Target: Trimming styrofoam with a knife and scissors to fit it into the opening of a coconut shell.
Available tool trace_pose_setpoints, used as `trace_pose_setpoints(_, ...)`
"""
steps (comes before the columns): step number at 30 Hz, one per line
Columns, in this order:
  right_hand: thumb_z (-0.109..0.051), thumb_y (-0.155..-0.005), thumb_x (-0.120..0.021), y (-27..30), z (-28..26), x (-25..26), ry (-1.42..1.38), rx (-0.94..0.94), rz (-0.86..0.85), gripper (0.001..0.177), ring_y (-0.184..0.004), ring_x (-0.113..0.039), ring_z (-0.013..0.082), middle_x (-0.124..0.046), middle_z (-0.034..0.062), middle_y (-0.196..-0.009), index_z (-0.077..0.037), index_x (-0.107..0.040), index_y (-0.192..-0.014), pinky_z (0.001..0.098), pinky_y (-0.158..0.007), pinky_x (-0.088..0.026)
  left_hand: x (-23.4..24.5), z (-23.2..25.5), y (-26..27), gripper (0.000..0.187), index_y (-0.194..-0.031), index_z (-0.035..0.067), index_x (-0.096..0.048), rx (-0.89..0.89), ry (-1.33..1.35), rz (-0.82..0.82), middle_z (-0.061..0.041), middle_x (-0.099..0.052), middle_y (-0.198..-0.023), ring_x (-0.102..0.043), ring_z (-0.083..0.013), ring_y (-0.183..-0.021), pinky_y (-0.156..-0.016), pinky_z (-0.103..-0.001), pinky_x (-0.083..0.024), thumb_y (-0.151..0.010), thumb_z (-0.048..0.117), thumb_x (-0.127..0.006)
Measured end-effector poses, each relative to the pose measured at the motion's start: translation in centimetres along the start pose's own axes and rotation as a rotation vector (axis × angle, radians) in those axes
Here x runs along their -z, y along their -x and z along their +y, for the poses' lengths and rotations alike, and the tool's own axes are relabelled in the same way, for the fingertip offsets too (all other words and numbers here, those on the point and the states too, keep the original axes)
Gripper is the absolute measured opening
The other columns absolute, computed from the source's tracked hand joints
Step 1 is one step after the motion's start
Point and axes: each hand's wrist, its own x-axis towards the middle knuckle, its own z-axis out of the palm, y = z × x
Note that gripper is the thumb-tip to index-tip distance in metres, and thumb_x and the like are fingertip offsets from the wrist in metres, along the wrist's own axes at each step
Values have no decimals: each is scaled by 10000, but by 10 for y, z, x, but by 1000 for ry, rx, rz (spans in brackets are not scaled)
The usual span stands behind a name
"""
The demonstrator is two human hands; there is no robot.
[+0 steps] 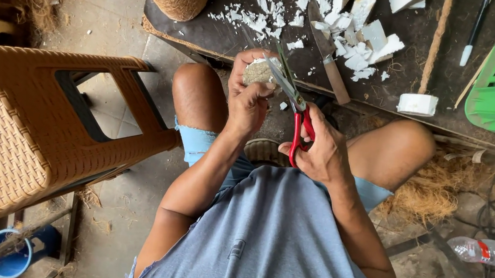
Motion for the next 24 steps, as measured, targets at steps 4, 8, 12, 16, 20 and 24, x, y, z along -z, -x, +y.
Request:
trace_pose_setpoints(4,-341,-672,-900,2,2,2,-20,39,17,744,-652,-650,204,-612,60,-731,-64,-589,-1288,344,-589,-555,-3,-2,3,463,-1153,18,-550,-5,34,2,-175,-603,-1090,-657,-222,-862,-646,-288,-566,-697,-53,-581)
trace_pose_setpoints(8,-372,-670,-904,7,10,2,13,55,20,735,-631,-650,181,-613,42,-710,-73,-607,-1272,319,-571,-547,2,-6,4,478,-1161,33,-562,-17,29,4,-175,-627,-1109,-672,-234,-905,-669,-286,-563,-691,-51,-587)
trace_pose_setpoints(12,-378,-692,-899,5,9,7,-3,74,20,719,-617,-639,185,-610,54,-698,-50,-610,-1262,319,-571,-544,4,-7,5,474,-1148,38,-569,-23,9,-5,-160,-622,-1092,-667,-241,-914,-676,-281,-564,-683,-52,-574)
trace_pose_setpoints(16,-344,-689,-905,6,10,12,5,89,12,704,-608,-646,198,-611,60,-682,-45,-619,-1259,334,-556,-541,6,-7,9,474,-1153,23,-560,12,10,-15,-175,-619,-1080,-674,-255,-929,-670,-290,-575,-684,-43,-568)
trace_pose_setpoints(20,-353,-679,-907,2,0,17,-11,91,1,722,-604,-649,227,-616,84,-679,-33,-615,-1256,354,-553,-550,12,-11,6,487,-1135,14,-579,45,-35,-30,-168,-620,-1036,-678,-269,-891,-650,-294,-589,-652,-51,-557)
trace_pose_setpoints(24,-374,-692,-902,0,-1,20,14,110,21,723,-604,-643,225,-608,90,-683,-14,-611,-1247,358,-548,-542,8,-9,5,464,-1105,12,-597,30,-110,-33,-154,-590,-1040,-653,-245,-940,-729,-311,-591,-644,-31,-562)
